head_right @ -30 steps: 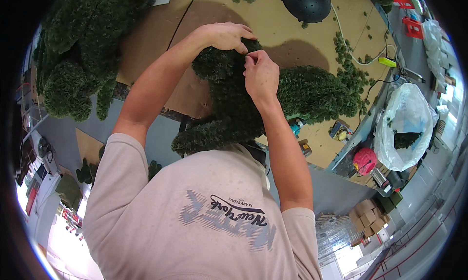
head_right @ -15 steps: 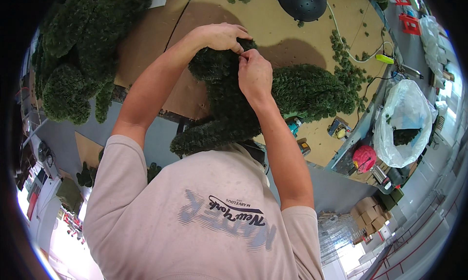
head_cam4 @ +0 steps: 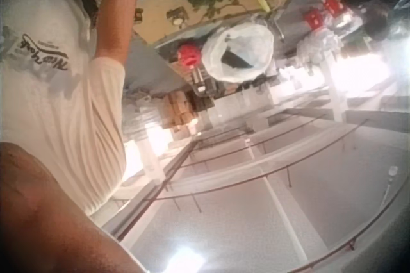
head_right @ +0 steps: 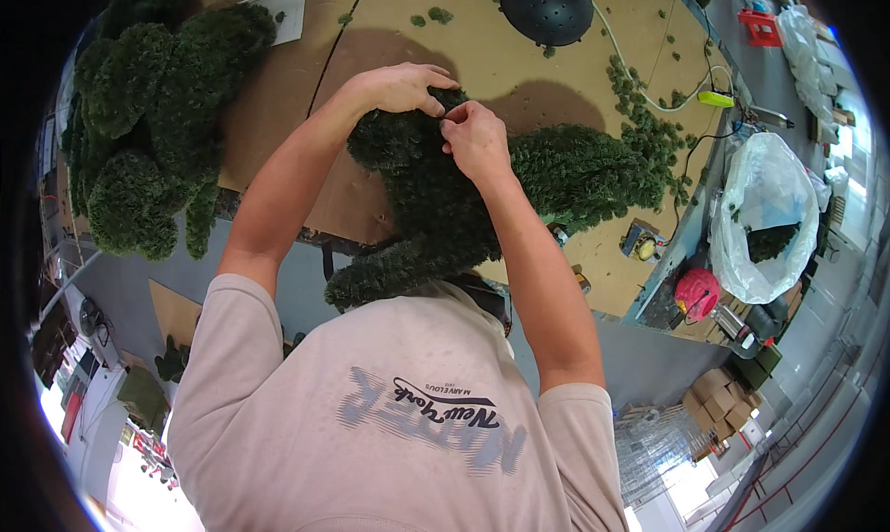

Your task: The person crafts a moss topiary animal figure by drilling holes into it using a power drill, dipping moss tufts into a hot glue pot, and attaching the moss tufts into the figure by hand.

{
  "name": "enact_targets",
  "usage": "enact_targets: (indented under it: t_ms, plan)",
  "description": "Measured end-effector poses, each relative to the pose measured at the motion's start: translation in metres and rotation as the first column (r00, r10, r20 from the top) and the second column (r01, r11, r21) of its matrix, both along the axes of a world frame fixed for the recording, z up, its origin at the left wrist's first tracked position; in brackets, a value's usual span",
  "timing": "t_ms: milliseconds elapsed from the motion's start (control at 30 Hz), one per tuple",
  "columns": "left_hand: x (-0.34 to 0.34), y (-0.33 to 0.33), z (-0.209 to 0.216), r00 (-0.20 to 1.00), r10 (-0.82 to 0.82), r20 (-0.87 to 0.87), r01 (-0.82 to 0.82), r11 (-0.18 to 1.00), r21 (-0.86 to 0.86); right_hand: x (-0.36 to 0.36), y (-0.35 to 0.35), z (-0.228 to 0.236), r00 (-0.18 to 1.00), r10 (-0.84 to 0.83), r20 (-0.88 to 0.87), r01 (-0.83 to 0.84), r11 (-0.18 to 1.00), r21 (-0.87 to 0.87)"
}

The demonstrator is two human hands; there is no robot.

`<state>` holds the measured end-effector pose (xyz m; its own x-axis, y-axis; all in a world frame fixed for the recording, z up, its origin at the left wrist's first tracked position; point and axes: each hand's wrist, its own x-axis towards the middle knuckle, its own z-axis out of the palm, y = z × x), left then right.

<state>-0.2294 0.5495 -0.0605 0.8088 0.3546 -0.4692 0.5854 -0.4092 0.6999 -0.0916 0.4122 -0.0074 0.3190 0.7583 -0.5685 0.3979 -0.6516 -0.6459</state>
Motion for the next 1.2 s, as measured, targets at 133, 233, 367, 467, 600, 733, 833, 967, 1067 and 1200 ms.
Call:
enact_targets:
  t_ms: [133,233,367,467,600,733,833,967,1067,1200]
  plan:
    - [0.000,0.000,0.006,1.000,0.014,-0.020,-0.014,1.000,-0.017,0.007,0.003,-0.005,0.993,-0.033,-0.112,0.028,0.999,-0.046]
    - [-0.001,0.001,0.005,1.000,0.018,-0.020,-0.018,1.000,-0.004,0.008,0.005,-0.014,0.989,-0.058,-0.137,0.052,0.997,-0.049]
    - [-0.001,0.002,0.003,1.000,0.009,-0.020,-0.009,1.000,-0.005,0.009,0.009,-0.017,0.989,-0.061,-0.131,0.051,0.996,-0.072]
    - [0.000,0.002,-0.001,1.000,0.009,-0.011,-0.009,1.000,-0.004,0.010,0.014,-0.017,0.985,-0.067,-0.160,0.053,0.994,-0.091]
    - [-0.003,0.002,-0.001,1.000,0.001,-0.003,-0.001,1.000,0.013,0.007,0.018,-0.013,0.991,-0.059,-0.118,0.046,0.993,-0.113]
    - [-0.018,0.000,0.007,0.971,0.188,0.150,-0.176,0.980,-0.089,0.022,0.014,-0.022,0.941,-0.108,-0.320,0.073,0.990,-0.120]
    - [-0.040,-0.002,0.028,0.878,0.451,0.157,-0.385,0.863,-0.327,0.024,0.013,-0.019,0.910,-0.129,-0.393,0.094,0.990,-0.107]
    - [-0.065,-0.014,0.011,0.783,0.613,0.105,-0.529,0.746,-0.405,0.017,0.015,-0.021,0.944,-0.107,-0.312,0.076,0.991,-0.111]
    - [-0.068,-0.027,-0.002,0.676,0.737,0.014,-0.616,0.575,-0.538,0.019,0.021,-0.027,0.979,0.008,-0.201,-0.037,0.989,-0.140]
    - [-0.068,-0.034,-0.005,0.482,0.875,-0.044,-0.592,0.288,-0.753,0.021,0.019,-0.033,0.983,0.017,-0.185,-0.043,0.990,-0.138]
